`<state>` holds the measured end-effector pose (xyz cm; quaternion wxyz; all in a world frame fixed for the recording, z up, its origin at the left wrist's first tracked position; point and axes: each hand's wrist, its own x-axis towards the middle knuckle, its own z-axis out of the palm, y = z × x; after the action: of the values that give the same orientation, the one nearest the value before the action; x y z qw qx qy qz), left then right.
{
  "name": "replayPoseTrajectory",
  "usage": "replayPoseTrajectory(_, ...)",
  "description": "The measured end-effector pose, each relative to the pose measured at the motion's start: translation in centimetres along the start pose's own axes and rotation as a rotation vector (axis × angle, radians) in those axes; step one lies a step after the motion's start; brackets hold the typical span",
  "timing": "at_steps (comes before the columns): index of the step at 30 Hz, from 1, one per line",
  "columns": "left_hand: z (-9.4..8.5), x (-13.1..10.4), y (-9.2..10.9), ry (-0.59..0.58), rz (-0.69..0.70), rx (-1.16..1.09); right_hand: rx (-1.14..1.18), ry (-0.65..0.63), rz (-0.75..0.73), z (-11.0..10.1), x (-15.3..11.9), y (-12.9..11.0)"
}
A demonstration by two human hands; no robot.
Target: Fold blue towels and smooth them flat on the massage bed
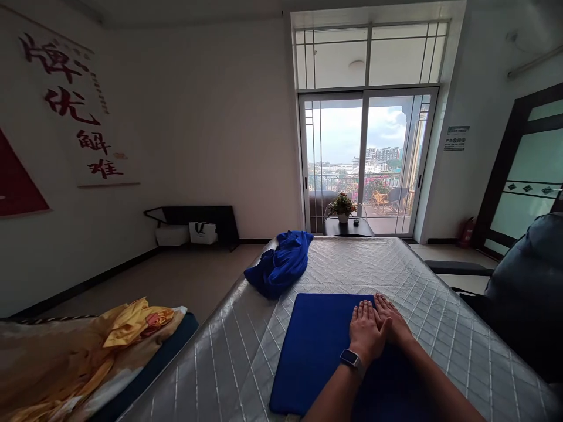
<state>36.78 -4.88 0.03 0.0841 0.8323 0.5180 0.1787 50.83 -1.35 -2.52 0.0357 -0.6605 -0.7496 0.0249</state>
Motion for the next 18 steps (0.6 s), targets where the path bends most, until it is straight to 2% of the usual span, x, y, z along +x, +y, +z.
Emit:
replayPoseTrajectory(10,-0.7,-0.1,-0.1,-0.076,-0.045,0.007,0.033,0.012,0.05,0.0,0.3,-0.1)
replayPoseTrajectory(18,-1.3,-0.4,-1.5,-0.072,-0.086,0.007,0.017,0.009,0.049,0.0,0.4,-0.2)
